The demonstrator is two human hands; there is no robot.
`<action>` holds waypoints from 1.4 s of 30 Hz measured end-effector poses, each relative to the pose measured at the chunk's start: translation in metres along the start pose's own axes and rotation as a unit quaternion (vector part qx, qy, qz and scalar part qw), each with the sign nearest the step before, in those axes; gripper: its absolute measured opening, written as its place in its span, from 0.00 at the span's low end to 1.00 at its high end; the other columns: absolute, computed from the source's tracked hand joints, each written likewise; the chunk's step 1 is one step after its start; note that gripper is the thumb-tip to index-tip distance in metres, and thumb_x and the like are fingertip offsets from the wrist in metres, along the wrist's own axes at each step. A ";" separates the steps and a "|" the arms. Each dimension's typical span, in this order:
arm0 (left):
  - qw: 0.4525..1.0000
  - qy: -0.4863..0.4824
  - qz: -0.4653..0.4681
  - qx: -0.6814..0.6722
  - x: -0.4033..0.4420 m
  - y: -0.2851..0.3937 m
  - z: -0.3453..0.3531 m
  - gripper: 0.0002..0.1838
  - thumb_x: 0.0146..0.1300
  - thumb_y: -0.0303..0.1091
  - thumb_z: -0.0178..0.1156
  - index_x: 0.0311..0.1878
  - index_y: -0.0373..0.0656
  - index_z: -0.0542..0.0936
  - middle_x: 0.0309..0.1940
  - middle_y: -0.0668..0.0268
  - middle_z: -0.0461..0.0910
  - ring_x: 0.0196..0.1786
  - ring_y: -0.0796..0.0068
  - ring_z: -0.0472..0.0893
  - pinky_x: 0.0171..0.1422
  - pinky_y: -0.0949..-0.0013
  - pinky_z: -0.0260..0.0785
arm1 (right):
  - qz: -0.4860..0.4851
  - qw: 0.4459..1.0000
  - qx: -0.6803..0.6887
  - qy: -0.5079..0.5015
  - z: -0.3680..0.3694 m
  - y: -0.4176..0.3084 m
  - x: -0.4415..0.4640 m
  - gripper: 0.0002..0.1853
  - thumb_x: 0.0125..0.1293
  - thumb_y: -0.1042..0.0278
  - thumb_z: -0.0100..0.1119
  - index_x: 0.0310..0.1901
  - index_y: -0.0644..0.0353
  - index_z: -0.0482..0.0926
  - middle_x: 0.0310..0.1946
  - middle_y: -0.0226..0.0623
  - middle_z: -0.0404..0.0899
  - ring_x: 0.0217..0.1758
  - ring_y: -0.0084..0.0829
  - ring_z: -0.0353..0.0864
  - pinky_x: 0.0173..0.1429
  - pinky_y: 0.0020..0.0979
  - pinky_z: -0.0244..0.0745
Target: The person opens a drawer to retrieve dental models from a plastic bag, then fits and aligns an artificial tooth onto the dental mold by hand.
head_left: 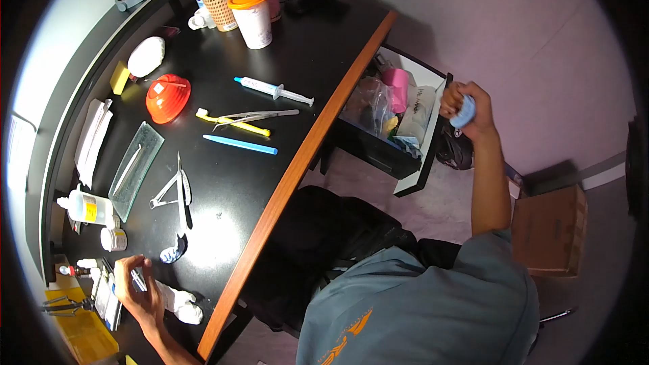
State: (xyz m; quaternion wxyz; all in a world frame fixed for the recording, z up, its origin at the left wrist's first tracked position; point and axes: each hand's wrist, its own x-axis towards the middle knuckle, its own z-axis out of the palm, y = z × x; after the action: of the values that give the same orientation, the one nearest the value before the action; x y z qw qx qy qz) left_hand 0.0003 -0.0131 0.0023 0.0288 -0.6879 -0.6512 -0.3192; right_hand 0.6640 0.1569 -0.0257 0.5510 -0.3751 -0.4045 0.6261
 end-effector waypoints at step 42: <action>0.990 0.108 0.000 -0.087 0.004 0.003 -0.016 0.07 0.60 0.23 0.72 0.41 0.38 0.85 0.35 0.65 0.86 0.39 0.71 0.82 0.46 0.67 0.72 | 0.075 0.900 -0.267 -0.336 0.198 0.035 0.010 0.09 0.52 0.66 0.54 0.26 0.66 0.74 0.19 0.36 0.71 0.19 0.21 0.65 0.26 0.25 0.59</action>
State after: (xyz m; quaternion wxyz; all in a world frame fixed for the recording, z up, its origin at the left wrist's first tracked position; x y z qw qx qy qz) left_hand -0.0031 -0.0176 0.0179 0.0387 -0.6491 -0.6145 -0.4468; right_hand 0.4675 0.1463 0.0191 0.2135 -0.3044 -0.6882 0.6230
